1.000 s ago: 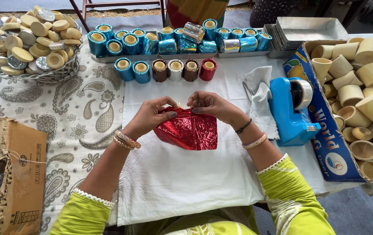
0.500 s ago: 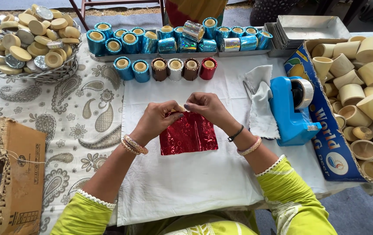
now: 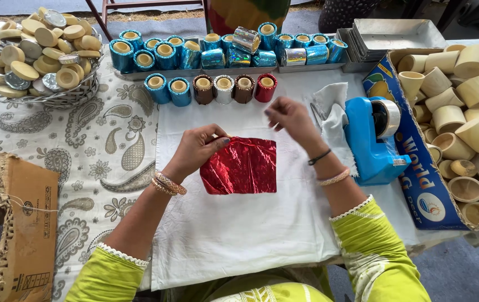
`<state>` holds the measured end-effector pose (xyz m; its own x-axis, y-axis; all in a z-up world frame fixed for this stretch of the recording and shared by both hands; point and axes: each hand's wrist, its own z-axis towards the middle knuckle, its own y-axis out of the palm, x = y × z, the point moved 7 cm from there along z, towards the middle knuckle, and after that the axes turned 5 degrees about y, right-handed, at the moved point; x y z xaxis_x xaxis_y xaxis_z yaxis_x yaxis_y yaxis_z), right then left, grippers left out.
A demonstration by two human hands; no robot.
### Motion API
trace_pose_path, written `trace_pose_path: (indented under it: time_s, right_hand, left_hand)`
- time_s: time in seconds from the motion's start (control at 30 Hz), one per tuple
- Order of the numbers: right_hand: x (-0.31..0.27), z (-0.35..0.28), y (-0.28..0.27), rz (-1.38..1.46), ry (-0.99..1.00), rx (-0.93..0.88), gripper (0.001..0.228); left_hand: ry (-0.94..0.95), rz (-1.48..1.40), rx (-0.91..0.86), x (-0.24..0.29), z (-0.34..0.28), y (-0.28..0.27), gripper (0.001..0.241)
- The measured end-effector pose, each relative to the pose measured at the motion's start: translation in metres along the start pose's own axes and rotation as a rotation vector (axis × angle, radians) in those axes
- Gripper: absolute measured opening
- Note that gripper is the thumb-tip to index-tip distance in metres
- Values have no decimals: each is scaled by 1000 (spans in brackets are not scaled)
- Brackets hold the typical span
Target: The person places a small candle into a beige cup, then wraps the cup with a red metallic sheet. They use a tape dispenser to secure the wrapping and place the finished item on the table.
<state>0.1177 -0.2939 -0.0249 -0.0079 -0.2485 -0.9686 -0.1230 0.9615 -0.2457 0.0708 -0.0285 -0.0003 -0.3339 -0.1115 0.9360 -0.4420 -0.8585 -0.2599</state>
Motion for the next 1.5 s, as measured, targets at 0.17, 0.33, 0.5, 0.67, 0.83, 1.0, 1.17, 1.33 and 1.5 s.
trace_pose_path:
  time_s: [0.17, 0.33, 0.5, 0.67, 0.83, 1.0, 1.17, 1.33, 1.5]
  right_hand:
    - [-86, -60, -61, -247, -150, 273, 12]
    - [-126, -175, -121, -449, -226, 638, 10]
    - [-99, -266, -154, -855, -354, 1024, 8]
    - [-82, -267, -136, -1097, -213, 1079, 11]
    - [-75, -265, -132, -985, -154, 1044, 12]
    - [-81, -269, -126, -1022, -100, 875, 27]
    - [-136, -266, -105, -1059, -89, 958, 30]
    - [-185, -204, -39, -748, -456, 535, 25]
    - [-163, -106, 19, -652, -447, -70, 19]
  left_hand:
    - [-16, 8, 51, -12, 2, -7, 15]
    - [-46, 16, 35, -12, 3, 1, 16]
    - [-118, -32, 55, -12, 0, -2, 15]
    - [-127, -49, 50, -13, 0, 0, 15]
    - [-94, -31, 41, -8, 0, 0, 15]
    - [-63, -28, 27, -8, 1, 0, 14]
    - [-76, 11, 58, -5, 2, -2, 13]
    - [-27, 27, 73, -6, 0, -4, 13]
    - [43, -63, -54, 3, 0, 3, 12]
